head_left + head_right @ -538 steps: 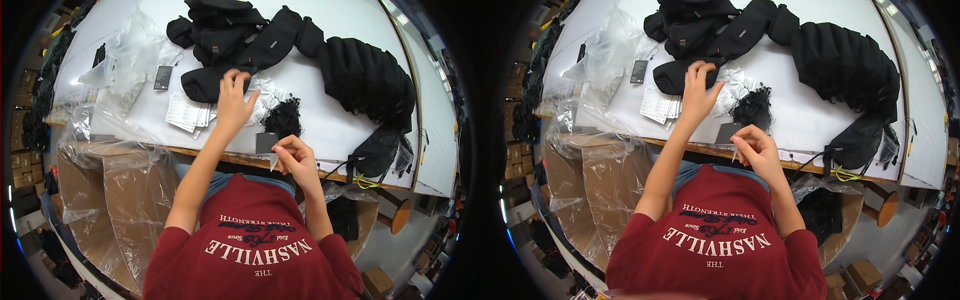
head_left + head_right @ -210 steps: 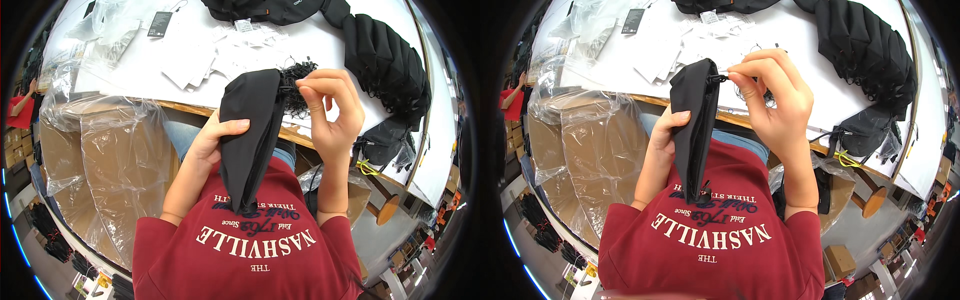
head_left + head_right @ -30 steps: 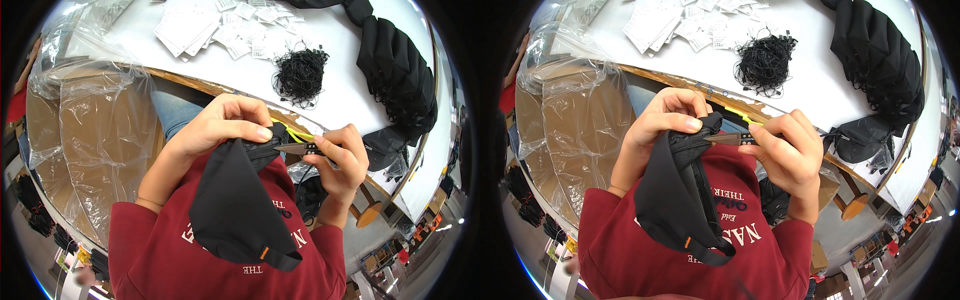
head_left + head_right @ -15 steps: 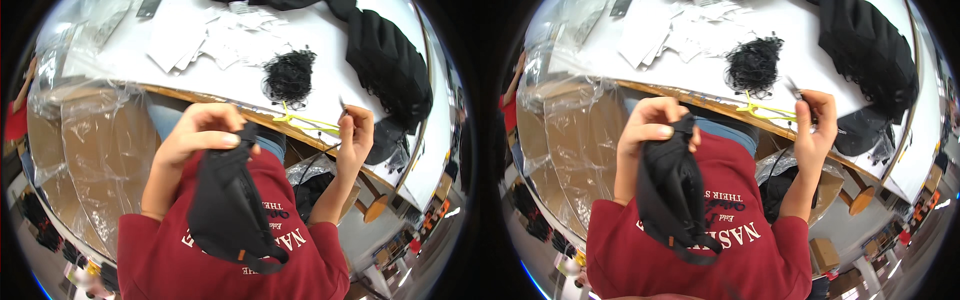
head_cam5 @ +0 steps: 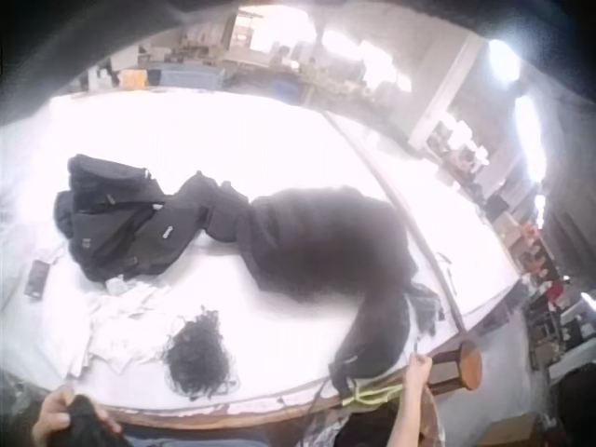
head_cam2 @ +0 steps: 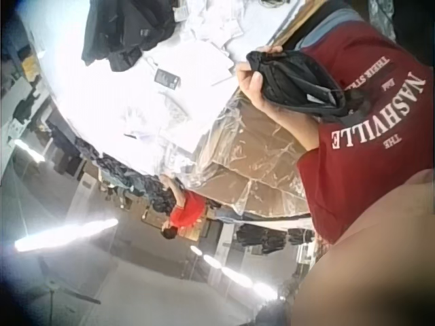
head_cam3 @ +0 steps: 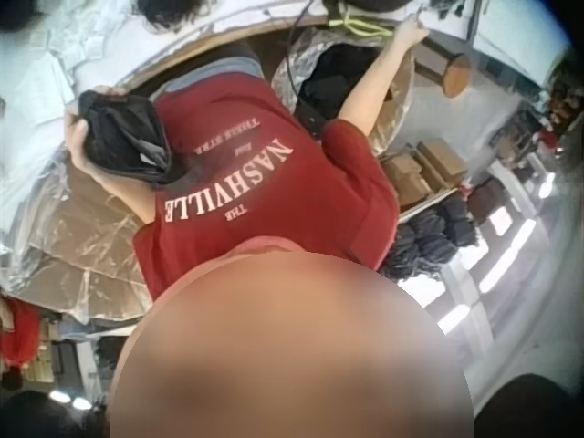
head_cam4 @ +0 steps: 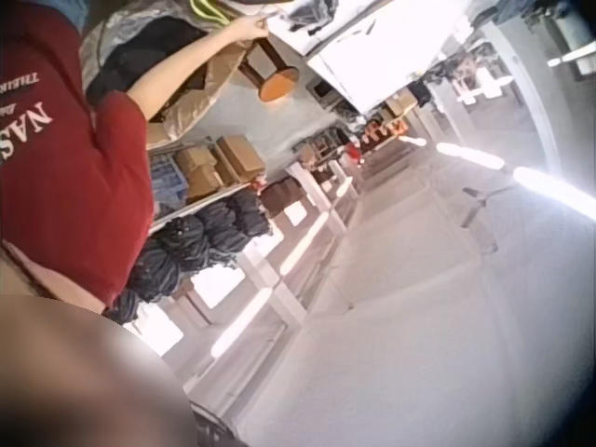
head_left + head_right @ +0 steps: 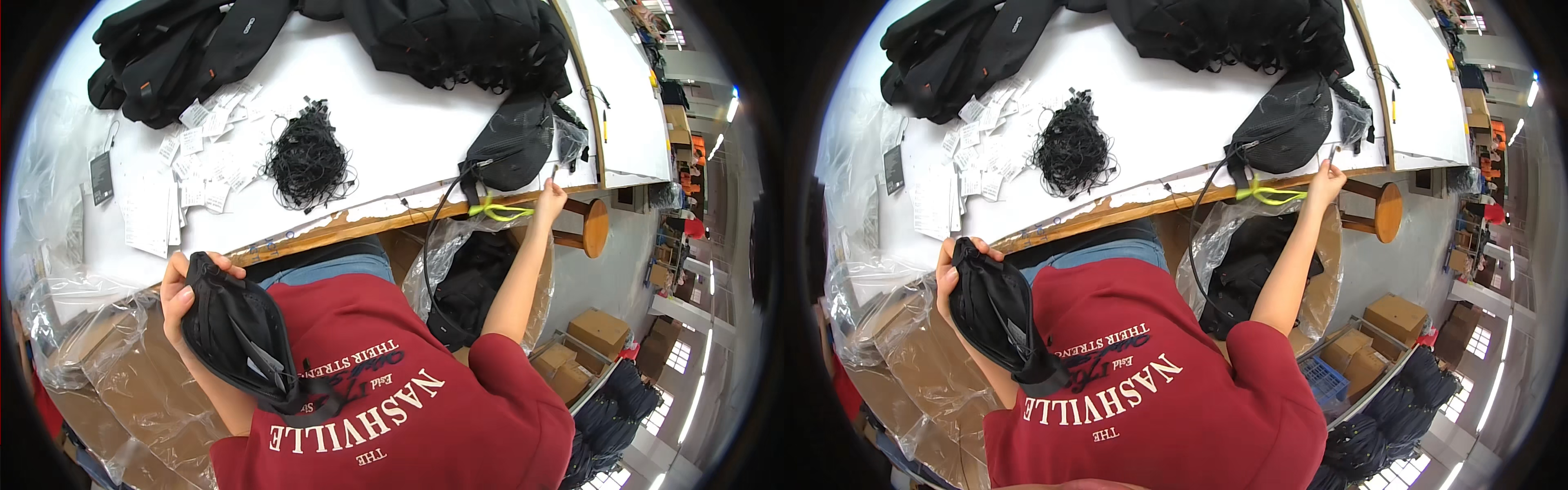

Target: The recorder is seen assembling small black fabric pouches by inserting cardboard stiffeners and silica gel packets, and clipping components together.

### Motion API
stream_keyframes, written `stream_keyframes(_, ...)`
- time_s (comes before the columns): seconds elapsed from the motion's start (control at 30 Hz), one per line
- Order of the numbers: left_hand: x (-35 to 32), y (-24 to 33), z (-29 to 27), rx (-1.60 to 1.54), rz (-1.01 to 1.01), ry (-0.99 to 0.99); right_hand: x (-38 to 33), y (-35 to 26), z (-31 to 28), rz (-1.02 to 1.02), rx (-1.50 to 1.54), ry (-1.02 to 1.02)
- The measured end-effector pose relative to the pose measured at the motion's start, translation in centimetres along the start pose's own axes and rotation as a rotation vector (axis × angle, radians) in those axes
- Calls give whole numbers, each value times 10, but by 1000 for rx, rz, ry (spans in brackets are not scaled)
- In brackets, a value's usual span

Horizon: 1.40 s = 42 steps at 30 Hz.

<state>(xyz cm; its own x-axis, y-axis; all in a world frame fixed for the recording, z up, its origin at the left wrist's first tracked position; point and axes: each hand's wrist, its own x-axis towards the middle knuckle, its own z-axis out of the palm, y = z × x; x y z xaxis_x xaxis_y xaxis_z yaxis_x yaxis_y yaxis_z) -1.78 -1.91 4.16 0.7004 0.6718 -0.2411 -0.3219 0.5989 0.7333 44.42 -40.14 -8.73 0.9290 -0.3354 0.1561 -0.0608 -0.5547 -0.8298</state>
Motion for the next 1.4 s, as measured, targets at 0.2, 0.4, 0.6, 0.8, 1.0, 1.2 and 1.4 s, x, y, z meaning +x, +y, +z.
stream_keyframes(0.2,4,-7,18,29,7,-5,24,32,4,29,-324,-53)
stream_keyframes(0.4,16,-8,11,122,-13,-39,2,2,6,-134,-198,-145)
stream_keyframes(0.6,7,4,26,74,-38,-75,5,2,5,-243,-557,-198)
stream_keyframes(0.8,16,-13,18,78,5,-205,-83,-113,-23,-498,205,-329)
stream_keyframes(1.0,12,-11,40,431,348,-66,-263,-261,2,-583,345,-1698)
stream_keyframes(1.2,-1,11,23,363,492,92,-317,-286,25,-780,285,-1548)
stream_keyframes(1.4,-10,11,6,438,759,84,-330,-289,31,-772,33,-1677)
